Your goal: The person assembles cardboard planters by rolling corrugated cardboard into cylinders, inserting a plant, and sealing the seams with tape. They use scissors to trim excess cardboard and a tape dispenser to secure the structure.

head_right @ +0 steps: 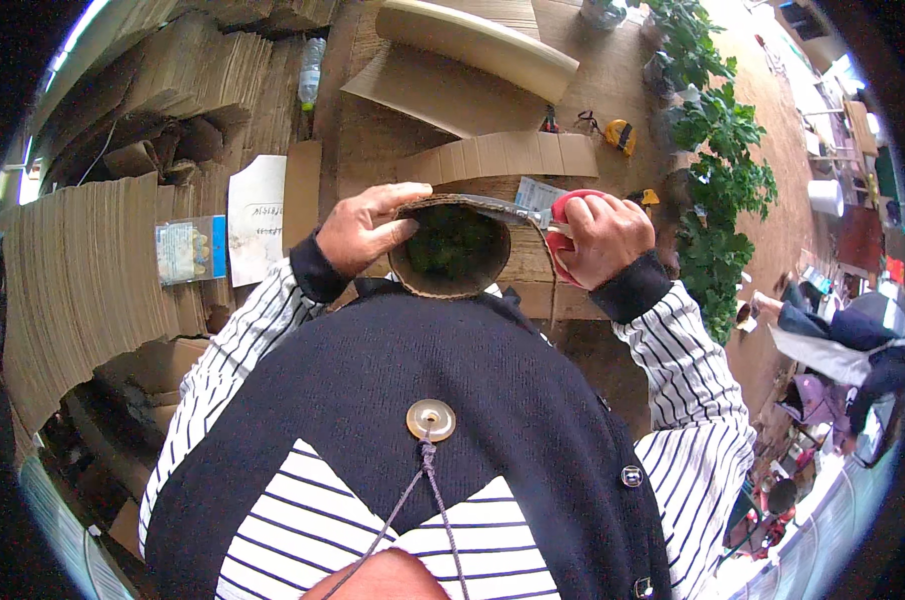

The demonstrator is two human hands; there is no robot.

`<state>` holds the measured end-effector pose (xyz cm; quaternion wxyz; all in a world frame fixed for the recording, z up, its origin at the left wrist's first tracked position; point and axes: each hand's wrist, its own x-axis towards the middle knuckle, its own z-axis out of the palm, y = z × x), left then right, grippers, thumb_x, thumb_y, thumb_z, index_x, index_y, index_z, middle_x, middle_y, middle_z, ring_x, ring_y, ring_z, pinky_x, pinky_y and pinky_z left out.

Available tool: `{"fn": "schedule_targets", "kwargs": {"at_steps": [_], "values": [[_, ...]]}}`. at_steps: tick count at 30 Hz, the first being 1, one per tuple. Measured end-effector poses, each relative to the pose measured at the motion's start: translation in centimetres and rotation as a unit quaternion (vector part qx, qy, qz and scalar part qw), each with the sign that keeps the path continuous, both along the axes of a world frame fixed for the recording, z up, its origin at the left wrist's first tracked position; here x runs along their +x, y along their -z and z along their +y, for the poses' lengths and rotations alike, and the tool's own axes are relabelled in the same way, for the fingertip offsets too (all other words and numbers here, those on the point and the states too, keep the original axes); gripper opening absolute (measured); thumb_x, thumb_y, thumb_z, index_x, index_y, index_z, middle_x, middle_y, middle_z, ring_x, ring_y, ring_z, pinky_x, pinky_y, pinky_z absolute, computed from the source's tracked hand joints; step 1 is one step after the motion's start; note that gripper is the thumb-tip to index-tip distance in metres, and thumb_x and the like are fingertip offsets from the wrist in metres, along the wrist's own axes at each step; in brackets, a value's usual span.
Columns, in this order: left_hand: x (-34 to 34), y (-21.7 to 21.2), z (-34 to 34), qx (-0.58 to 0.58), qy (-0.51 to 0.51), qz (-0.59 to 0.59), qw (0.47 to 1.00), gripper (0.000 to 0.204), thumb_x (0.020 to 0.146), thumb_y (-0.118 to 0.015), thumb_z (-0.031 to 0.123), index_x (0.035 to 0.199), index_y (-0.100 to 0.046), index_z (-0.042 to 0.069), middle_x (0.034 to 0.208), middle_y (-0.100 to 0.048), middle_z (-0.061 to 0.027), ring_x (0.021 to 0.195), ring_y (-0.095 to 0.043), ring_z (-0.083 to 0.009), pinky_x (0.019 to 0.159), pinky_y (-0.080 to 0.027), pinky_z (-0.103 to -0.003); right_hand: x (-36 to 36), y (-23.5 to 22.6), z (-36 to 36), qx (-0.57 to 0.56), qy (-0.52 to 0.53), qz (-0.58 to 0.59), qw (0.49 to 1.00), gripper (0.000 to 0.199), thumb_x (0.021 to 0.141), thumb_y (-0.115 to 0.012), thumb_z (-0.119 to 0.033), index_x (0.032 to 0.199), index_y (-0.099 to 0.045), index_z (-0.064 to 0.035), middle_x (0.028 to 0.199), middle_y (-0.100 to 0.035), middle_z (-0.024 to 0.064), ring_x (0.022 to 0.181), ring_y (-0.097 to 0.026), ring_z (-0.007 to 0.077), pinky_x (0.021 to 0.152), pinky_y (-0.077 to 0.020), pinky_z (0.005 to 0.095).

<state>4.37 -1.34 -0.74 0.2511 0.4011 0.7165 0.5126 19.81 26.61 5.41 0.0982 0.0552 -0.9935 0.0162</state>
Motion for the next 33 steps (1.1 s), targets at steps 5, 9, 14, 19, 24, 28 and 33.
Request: {"fn": "schedule_targets", "kwargs": {"at_steps": [5, 9, 14, 19, 24, 28, 33], "values": [[-0.1, 0.4, 0.2, 0.044, 0.051, -0.016, 0.998, 0.037, 0.088, -0.052, 0.009, 0.124, -0.062, 0.006, 0.124, -0.063, -0.0128, 0.115, -0.057, -0.0241, 0.103, -0.041, -0.035, -1.3, -0.1, -0.9, 0.009, -0.016, -0.005, 1.000, 0.029, 0.065, -0.075, -0.023, 0.087, -0.060, -0.0116, 0.088, -0.065, 0.0076, 0.087, -0.064, 0.0274, 0.078, -0.0500, 0.0398], [0.4, 0.5, -0.1, -0.002, 0.010, -0.011, 1.000, 0.038, 0.089, -0.055, 0.012, 0.127, -0.060, 0.005, 0.126, -0.061, -0.0136, 0.119, -0.056, -0.0255, 0.104, -0.040, -0.035, -0.8, 0.6, -0.3, 0.007, -0.038, -0.001, 0.999, 0.026, 0.066, -0.075, -0.023, 0.085, -0.061, -0.0132, 0.085, -0.067, 0.0054, 0.083, -0.066, 0.0253, 0.075, -0.0506, 0.0396], [4.6, 0.8, -1.5, 0.002, -0.056, 0.038, 0.998, 0.053, 0.086, -0.053, 0.010, 0.139, -0.046, 0.003, 0.138, -0.051, -0.0191, 0.131, -0.046, -0.0303, 0.109, -0.035, -0.038, -0.9, 0.3, 0.2, -0.008, -0.060, 0.027, 0.998, 0.029, 0.064, -0.076, -0.022, 0.085, -0.059, -0.0127, 0.086, -0.066, 0.0051, 0.085, -0.066, 0.0250, 0.073, -0.0507, 0.0396], [4.9, 0.4, -0.8, -0.019, -0.034, 0.087, 0.995, 0.054, 0.084, -0.048, 0.011, 0.138, -0.047, 0.003, 0.138, -0.050, -0.0198, 0.129, -0.047, -0.0326, 0.110, -0.034, -0.038, -1.7, 0.6, -0.4, -0.008, -0.087, 0.058, 0.994, 0.029, 0.064, -0.076, -0.023, 0.086, -0.059, -0.0129, 0.087, -0.065, 0.0063, 0.086, -0.065, 0.0265, 0.076, -0.0498, 0.0406], [4.4, 0.3, -0.5, -0.039, -0.073, 0.053, 0.995, 0.044, 0.092, -0.049, 0.017, 0.134, -0.051, 0.003, 0.135, -0.053, -0.0202, 0.126, -0.051, -0.0319, 0.107, -0.038, -0.037, -0.8, 2.3, 0.8, -0.023, -0.077, 0.030, 0.996, 0.025, 0.066, -0.075, -0.022, 0.085, -0.060, -0.0131, 0.086, -0.067, 0.0064, 0.081, -0.067, 0.0268, 0.072, -0.0515, 0.0406], [5.4, 1.5, -0.8, -0.024, -0.088, 0.110, 0.990, 0.041, 0.095, -0.050, 0.020, 0.131, -0.054, 0.002, 0.131, -0.056, -0.0204, 0.124, -0.053, -0.0310, 0.105, -0.040, -0.036, -0.7, 2.4, 0.5, -0.060, -0.085, 0.046, 0.994, 0.026, 0.066, -0.076, -0.020, 0.085, -0.060, -0.0121, 0.086, -0.067, 0.0065, 0.081, -0.067, 0.0270, 0.071, -0.0521, 0.0406], [4.3, 0.5, -0.3, -0.014, -0.022, 0.109, 0.994, 0.040, 0.094, -0.050, 0.019, 0.130, -0.055, 0.002, 0.129, -0.058, -0.0196, 0.118, -0.056, -0.0319, 0.102, -0.042, -0.037, -1.7, 1.3, -0.5, -0.051, -0.114, 0.066, 0.990, 0.027, 0.068, -0.075, -0.018, 0.088, -0.059, -0.0107, 0.090, -0.066, 0.0081, 0.084, -0.066, 0.0278, 0.071, -0.0527, 0.0388]]}}
